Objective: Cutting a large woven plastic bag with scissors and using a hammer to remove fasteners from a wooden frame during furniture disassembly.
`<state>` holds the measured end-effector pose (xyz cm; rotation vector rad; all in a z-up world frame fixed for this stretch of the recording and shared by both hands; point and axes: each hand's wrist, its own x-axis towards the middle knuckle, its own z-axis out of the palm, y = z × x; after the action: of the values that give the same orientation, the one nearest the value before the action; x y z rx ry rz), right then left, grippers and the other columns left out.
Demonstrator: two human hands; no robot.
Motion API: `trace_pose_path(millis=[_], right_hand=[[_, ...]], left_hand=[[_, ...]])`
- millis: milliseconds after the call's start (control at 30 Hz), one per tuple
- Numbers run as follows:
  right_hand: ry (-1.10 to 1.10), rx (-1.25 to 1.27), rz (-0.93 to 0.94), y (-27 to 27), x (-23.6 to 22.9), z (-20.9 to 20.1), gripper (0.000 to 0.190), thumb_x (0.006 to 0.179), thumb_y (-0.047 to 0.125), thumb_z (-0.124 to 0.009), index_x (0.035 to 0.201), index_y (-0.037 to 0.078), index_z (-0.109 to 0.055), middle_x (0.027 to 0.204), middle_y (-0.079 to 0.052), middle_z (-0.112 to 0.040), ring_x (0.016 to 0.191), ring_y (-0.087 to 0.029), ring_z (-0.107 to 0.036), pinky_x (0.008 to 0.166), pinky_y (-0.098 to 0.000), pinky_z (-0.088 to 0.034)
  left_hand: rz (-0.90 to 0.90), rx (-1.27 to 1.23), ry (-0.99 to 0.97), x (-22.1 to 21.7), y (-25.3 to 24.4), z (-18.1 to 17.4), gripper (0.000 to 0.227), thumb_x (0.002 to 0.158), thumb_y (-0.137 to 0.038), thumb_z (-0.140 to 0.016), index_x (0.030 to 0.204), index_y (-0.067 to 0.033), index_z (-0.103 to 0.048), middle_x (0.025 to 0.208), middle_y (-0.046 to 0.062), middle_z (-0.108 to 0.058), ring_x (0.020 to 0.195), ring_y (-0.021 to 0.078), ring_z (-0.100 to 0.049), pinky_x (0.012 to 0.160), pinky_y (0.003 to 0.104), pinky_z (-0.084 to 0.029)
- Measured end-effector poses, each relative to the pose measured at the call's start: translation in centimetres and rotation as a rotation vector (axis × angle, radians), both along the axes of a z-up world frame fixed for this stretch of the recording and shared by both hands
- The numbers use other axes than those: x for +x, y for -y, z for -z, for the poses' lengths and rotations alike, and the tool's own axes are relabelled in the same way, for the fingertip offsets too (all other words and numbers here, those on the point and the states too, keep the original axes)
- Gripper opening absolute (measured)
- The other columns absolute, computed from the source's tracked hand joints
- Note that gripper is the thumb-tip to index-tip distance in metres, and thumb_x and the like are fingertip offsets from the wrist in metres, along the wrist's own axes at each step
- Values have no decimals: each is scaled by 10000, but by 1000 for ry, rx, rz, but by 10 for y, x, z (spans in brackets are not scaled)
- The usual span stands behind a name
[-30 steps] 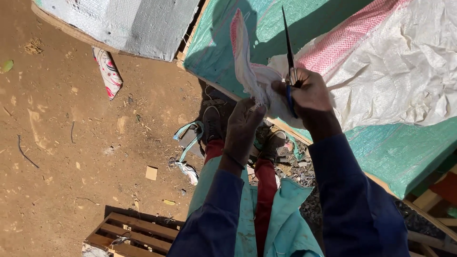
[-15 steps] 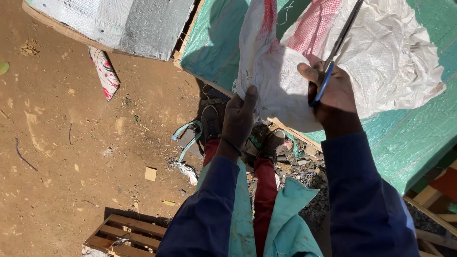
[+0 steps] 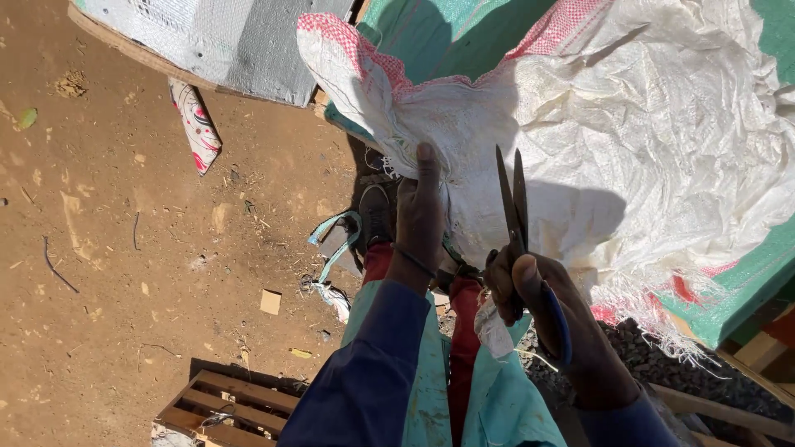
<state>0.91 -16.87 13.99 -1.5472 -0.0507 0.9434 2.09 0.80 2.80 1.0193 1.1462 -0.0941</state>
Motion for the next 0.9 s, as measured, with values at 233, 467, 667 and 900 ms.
trace_pose_path(millis=[233, 467, 667, 900], right_hand=[[-416, 71, 86, -14, -38, 3, 666, 1164, 685, -376, 821, 119, -452, 693, -39, -414, 579, -178, -396, 564, -371, -337], [-497, 190, 84, -15, -38, 7, 639, 1163, 681, -405, 803, 153, -432, 727, -5, -365, 581, -156, -335, 539, -338, -298], [-558, 118, 106, -15, -44, 5, 610, 1195, 632, -409, 839, 137, -439, 752, -32, -390, 565, -166, -378, 576, -368, -337], [-555, 125, 107, -25, -39, -1, 640, 1175, 660, -416, 802, 141, -433, 705, -8, -361, 568, -145, -322, 527, -345, -311]], left_hand=[[67, 96, 176, -3, 8, 12, 598, 1079, -707, -493, 811, -172, -488, 798, -17, -451, 812, 187, -393, 765, 460, -448], [103, 227, 261, -10, 9, 19, 822, 1081, -664, -487, 1526, -7, -703, 1538, 177, -762, 1480, 308, -684, 1254, 428, -515], [110, 308, 246, -12, 1, 19, 827, 1082, -687, -472, 1424, 6, -767, 1472, 191, -801, 1407, 278, -706, 1191, 453, -538], [95, 255, 232, -17, 3, 22, 799, 1076, -664, -505, 1473, -11, -739, 1491, 164, -791, 1428, 289, -713, 1202, 431, -551]])
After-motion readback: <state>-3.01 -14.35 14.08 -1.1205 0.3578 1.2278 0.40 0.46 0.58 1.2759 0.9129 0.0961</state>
